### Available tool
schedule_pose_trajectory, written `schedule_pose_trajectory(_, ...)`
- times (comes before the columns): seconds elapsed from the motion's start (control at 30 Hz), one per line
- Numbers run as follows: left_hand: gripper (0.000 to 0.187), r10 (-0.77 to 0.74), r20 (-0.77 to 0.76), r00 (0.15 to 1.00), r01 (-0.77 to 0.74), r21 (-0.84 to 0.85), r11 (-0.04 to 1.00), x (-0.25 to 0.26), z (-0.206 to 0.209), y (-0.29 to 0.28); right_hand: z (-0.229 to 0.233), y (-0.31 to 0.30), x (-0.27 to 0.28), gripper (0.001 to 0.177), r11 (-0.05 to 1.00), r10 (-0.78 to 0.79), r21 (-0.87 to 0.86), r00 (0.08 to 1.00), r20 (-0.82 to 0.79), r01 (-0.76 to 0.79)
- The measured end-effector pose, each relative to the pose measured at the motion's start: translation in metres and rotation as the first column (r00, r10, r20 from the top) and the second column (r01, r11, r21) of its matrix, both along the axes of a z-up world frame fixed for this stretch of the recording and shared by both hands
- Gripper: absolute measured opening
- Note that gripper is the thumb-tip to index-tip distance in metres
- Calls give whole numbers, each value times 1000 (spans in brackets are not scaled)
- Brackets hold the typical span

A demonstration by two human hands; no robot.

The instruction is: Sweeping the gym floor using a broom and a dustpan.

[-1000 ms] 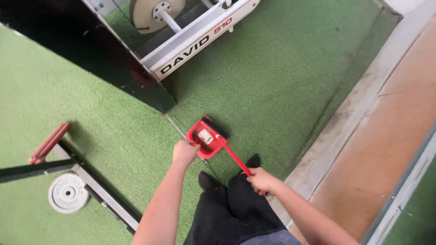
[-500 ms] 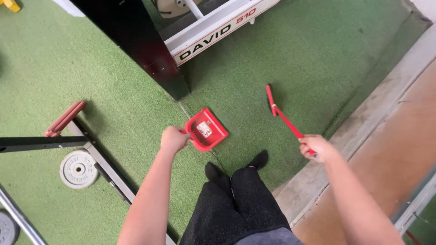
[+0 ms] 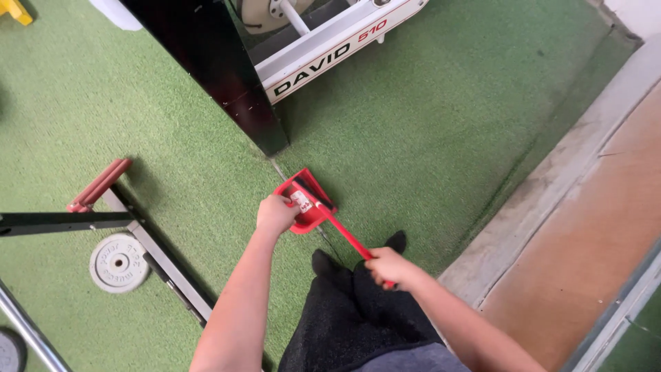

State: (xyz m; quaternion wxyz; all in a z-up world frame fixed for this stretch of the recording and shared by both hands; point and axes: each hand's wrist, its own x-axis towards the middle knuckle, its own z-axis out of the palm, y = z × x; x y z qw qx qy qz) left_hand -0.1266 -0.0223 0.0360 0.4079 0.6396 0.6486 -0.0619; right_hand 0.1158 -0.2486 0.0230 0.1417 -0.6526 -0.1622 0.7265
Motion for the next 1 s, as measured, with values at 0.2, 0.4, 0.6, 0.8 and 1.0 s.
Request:
schedule_pose_trajectory(0.2,31,-5,133,991,2,23,1000,7,10,9,34,-36,105,39,968,-246,-109,950,-191,228)
schedule_pose_trajectory(0.4,29,-142,149,979,143,2,990,80,12,11,41,-62,177,48,901,-421,-118,907,-5,417)
schedule_pose_trajectory(0.6,30,-205,151,967,210,-22,977,181,-2,-2,10,-92,281,23,775,-629,-56,777,22,629)
schedule_pose_trajectory(0.8,37,-236,136,962,243,-39,969,270,-12,-21,-29,-113,409,6,689,-722,30,682,118,724)
schedule_pose_trajectory(1.0,40,-328,42,944,319,144,937,346,-50,-28,-49,-97,453,8,777,-606,67,714,352,626)
